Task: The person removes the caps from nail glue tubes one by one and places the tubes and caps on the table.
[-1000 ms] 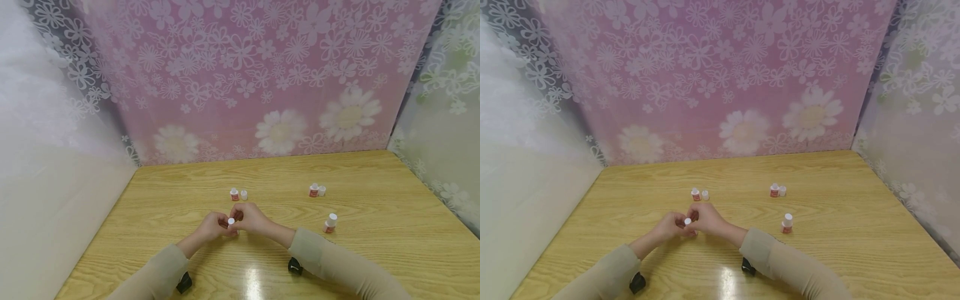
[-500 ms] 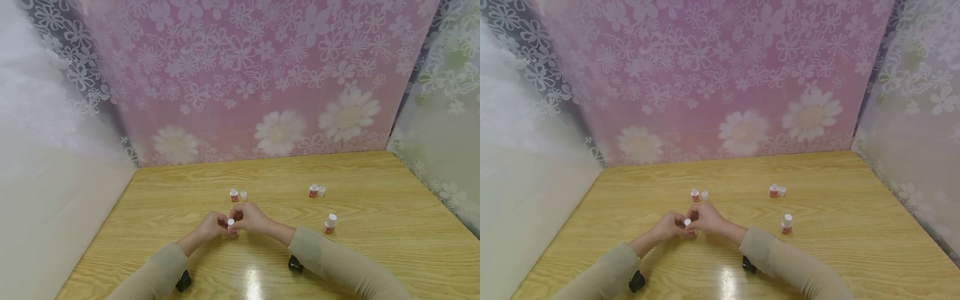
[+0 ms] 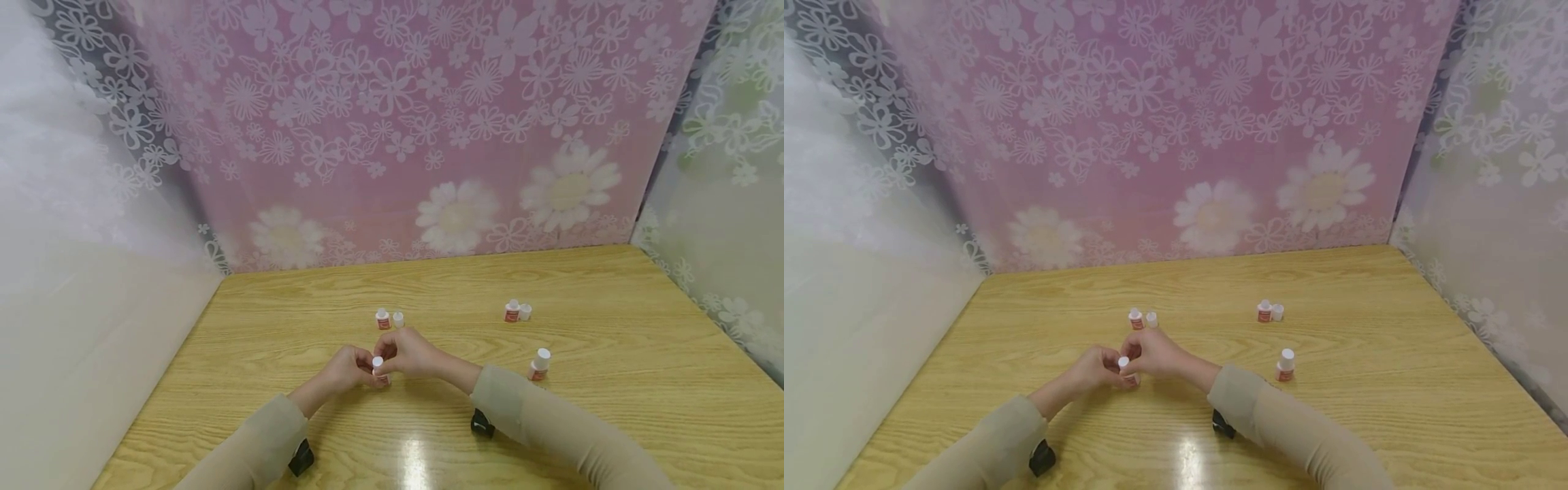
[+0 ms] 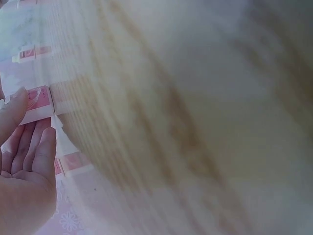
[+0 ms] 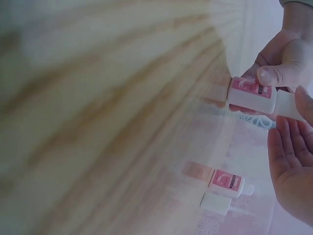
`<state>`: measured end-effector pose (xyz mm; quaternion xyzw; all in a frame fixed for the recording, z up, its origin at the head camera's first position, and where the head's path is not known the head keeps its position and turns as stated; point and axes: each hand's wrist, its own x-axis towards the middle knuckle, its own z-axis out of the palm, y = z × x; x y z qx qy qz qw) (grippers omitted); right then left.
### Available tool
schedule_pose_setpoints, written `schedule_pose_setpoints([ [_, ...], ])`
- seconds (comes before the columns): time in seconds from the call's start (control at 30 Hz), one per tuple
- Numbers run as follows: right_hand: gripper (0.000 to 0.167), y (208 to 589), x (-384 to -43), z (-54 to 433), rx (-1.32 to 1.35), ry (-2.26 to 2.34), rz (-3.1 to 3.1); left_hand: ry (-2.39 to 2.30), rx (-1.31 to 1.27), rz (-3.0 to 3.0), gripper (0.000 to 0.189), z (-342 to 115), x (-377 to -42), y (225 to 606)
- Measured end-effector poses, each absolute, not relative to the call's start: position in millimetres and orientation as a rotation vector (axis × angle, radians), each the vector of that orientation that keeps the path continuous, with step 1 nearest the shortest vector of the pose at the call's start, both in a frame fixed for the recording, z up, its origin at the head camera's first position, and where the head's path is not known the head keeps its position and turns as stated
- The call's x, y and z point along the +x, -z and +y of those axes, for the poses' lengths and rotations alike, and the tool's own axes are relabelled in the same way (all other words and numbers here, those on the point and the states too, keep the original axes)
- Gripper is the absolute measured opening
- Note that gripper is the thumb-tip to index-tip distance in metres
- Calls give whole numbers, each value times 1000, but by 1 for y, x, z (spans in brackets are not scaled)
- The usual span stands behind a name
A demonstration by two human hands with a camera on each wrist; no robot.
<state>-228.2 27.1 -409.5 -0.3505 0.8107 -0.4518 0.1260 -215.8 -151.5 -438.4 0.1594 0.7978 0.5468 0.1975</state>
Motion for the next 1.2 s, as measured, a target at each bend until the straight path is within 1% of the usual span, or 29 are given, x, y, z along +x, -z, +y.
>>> schedule_pose_setpoints([
  [0.27,12,410,-232,27,-1098,1269,2359,-1532,456,2214,14,-152,-218,439],
  [0.53,14,413,-232,28,-1079,1308,2361,-1523,467,2251,15,-152,-218,439],
  [0.77,22,410,-221,25,-1016,1345,2472,-1517,447,2253,10,-147,-203,414],
  [0.83,23,410,-219,24,-989,1350,2499,-1514,459,2261,9,-147,-203,412],
  [1.0,20,414,-219,23,-954,1346,2531,-1510,460,2256,11,-147,-202,411],
  [1.2,17,414,-221,23,-987,1343,2506,-1515,456,2244,13,-146,-202,410],
])
